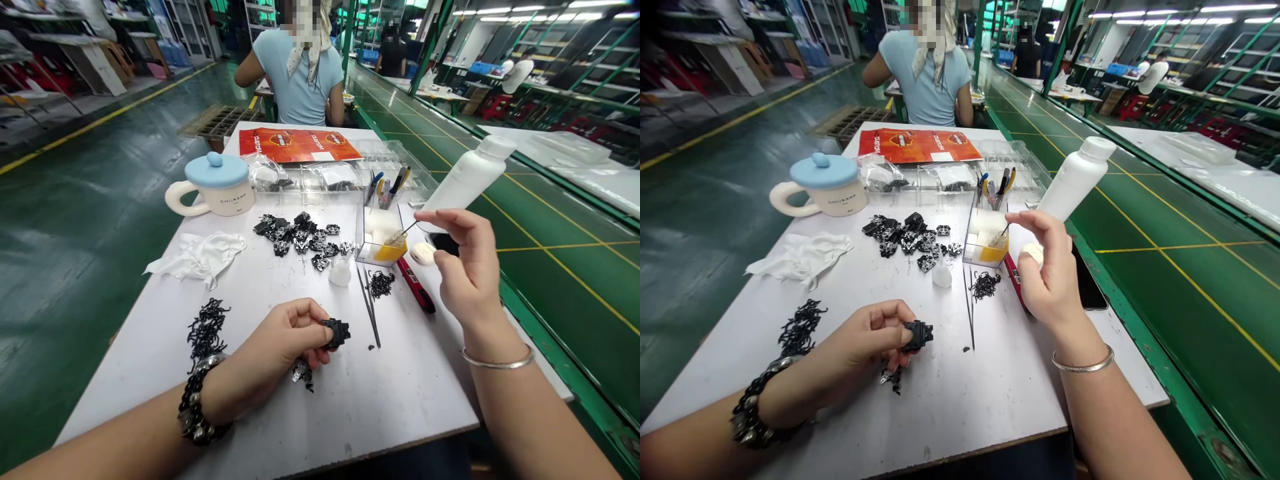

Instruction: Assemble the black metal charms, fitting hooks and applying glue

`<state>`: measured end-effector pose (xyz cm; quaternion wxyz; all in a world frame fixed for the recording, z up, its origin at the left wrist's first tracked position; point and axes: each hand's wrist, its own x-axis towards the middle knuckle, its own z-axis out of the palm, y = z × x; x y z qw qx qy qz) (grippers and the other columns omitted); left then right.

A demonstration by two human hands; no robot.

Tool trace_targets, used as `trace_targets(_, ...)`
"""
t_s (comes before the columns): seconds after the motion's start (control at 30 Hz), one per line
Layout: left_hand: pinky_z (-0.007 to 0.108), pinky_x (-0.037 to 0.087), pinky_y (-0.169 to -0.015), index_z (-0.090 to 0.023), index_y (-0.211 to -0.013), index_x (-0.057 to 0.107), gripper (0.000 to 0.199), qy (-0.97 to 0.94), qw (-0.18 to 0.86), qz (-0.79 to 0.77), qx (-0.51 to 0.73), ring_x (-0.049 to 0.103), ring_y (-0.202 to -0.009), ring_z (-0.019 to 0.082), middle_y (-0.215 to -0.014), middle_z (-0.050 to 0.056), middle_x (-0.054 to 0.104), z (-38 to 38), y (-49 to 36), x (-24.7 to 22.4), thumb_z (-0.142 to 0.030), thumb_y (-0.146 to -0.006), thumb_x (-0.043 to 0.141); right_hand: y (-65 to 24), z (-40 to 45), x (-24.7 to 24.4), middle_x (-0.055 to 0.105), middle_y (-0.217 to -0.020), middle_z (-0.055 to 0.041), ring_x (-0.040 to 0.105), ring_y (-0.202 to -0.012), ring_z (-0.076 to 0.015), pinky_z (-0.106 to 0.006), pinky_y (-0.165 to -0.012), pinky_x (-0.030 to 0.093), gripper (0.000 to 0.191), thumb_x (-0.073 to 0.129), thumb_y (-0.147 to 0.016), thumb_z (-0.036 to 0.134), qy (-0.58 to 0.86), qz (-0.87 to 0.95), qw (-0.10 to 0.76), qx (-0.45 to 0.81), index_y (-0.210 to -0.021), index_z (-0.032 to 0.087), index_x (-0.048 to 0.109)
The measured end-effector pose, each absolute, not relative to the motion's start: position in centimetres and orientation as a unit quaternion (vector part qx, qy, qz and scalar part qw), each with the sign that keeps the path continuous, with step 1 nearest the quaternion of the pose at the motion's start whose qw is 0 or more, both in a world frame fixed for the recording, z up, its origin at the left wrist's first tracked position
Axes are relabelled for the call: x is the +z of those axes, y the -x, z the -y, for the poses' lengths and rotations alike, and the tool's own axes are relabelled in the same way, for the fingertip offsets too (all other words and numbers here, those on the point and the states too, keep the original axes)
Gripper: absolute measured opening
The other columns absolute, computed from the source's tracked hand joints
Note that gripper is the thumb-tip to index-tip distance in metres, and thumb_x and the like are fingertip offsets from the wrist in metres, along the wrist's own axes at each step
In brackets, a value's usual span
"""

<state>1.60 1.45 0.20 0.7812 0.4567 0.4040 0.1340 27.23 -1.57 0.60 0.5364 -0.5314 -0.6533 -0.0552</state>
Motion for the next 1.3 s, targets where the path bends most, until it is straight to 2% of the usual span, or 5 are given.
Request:
trace_targets(0.2,0.018,0.041,-0.045,-0.014,-0.073,0.052,0.015,-0.467,0.773,-0.403,0.147,0.058,-0.051,0.01,-0.058,0.001,0.063,-1.2,-1.7,0.2,-0.02,-0.066,0.064,-25.8,1.5,0.4,0.064,-0.098,-0.0067,0.063,-0.09,-0.0249,-0.042,-0.077,0.047,0.039,0.058,-0.071,0.015,0.397,0.609,0.67,-0.15,-0.109,0.019,0.059)
trace_targets(0.3,0.018,0.04,-0.045,-0.014,-0.074,0.052,0.015,-0.466,0.775,-0.4,0.151,0.057,-0.05,0.01,-0.059,0.001,0.063,-1.1,-1.7,0.4,-0.019,-0.066,0.064,-23.6,2.5,0.2,0.065,-0.092,-0.0073,0.062,-0.085,-0.0243,-0.042,-0.072,0.046,0.038,0.058,-0.069,0.012,0.365,0.717,0.591,-0.059,-0.107,0.017,0.059)
trace_targets(0.4,0.018,0.04,-0.046,-0.015,-0.075,0.053,0.015,-0.468,0.778,-0.386,0.16,0.055,-0.048,0.008,-0.057,0.0,0.062,-1.1,-1.6,0.5,-0.02,-0.067,0.064,-21.4,3.6,0.3,0.064,-0.1,-0.0102,0.058,-0.094,-0.026,-0.046,-0.08,0.043,0.04,0.062,-0.07,0.019,0.382,0.809,0.443,0.047,-0.109,0.016,0.055)
trace_targets(0.5,0.018,0.039,-0.047,-0.015,-0.075,0.053,0.015,-0.474,0.781,-0.374,0.163,0.054,-0.047,0.007,-0.054,-0.002,0.06,-1.1,-1.5,0.5,-0.021,-0.069,0.066,-20.4,4.0,0.2,0.062,-0.104,-0.0099,0.055,-0.099,-0.0257,-0.047,-0.086,0.04,0.042,0.066,-0.072,0.029,0.399,0.833,0.375,0.082,-0.11,0.017,0.053)
trace_targets(1.3,0.02,0.04,-0.053,-0.019,-0.08,0.054,0.018,-0.588,0.684,-0.394,0.175,0.051,-0.055,0.009,-0.06,-0.005,0.055,-1.3,-1.2,0.5,-0.024,-0.071,0.068,-20.7,2.8,-1.6,0.066,-0.094,-0.0045,0.056,-0.091,-0.0182,-0.036,-0.079,0.04,0.029,0.061,-0.08,0.033,0.374,0.85,0.371,0.025,-0.103,0.018,0.052)
